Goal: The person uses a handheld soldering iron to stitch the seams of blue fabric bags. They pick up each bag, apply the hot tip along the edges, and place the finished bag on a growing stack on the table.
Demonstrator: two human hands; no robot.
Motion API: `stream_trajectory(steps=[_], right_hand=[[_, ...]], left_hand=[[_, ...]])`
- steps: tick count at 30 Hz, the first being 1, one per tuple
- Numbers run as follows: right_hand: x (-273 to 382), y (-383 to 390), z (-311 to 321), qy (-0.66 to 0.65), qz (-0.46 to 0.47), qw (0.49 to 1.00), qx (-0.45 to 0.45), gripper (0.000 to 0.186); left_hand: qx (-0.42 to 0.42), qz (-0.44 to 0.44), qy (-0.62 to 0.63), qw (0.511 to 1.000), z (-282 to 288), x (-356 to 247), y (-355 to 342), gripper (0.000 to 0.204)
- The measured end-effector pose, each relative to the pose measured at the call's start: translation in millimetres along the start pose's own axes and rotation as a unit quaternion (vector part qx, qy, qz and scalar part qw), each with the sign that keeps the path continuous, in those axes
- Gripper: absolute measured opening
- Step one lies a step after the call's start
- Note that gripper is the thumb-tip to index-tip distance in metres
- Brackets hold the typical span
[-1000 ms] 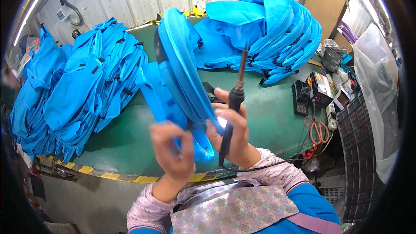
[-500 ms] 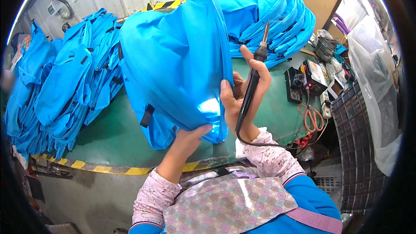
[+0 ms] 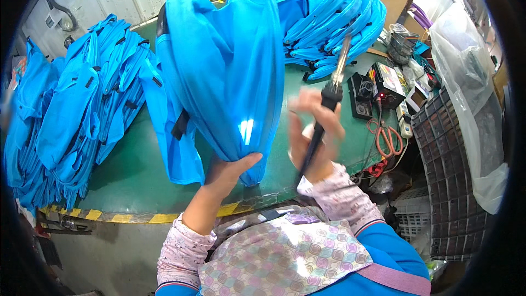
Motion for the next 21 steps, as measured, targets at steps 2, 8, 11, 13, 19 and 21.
stream_trajectory(steps=[2, 8, 11, 13, 19, 21], right_hand=[[11.3, 17.5, 30.9, -0.046, -0.118, 0.992, 0.03, 0.037], [58.3, 26.1, 34.2, 0.015, 0.03, 0.983, 0.18, 0.031], [61.1, 36.1, 28.1, 0.037, 0.074, 0.982, 0.17, 0.033], [61.5, 38.4, 22.7, 0.042, 0.09, 0.98, 0.175, 0.033], [64.5, 39.6, 23.7, 0.039, 0.124, 0.978, 0.163, 0.03], [63.9, 40.5, 23.3, 0.03, 0.128, 0.977, 0.168, 0.03]], left_hand=[[-0.022, -0.004, -0.018, 1.0, 0.6, -0.2, -2.4, 0.05], [-0.028, -0.041, 0.037, 0.998, -0.9, -9.8, -13.9, 0.034], [-0.007, -0.037, 0.047, 0.998, -3.5, -0.9, -19.4, 0.035], [-0.024, -0.04, 0.049, 0.998, -3.1, -5.4, -16.4, 0.035], [-0.051, -0.032, 0.059, 0.996, -2.0, -5.2, -14.6, 0.034], [-0.057, -0.031, 0.062, 0.996, -1.3, -5.9, -13.6, 0.035]])
Point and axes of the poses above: each hand's wrist, its own y-axis away from the middle knuckle, its own z-axis out of the back of the hand, x = y × z, the point moved 10 cm from there along -y, towards the middle knuckle, and after that the axes turned 4 degrees about -x, right-handed, at the moved point
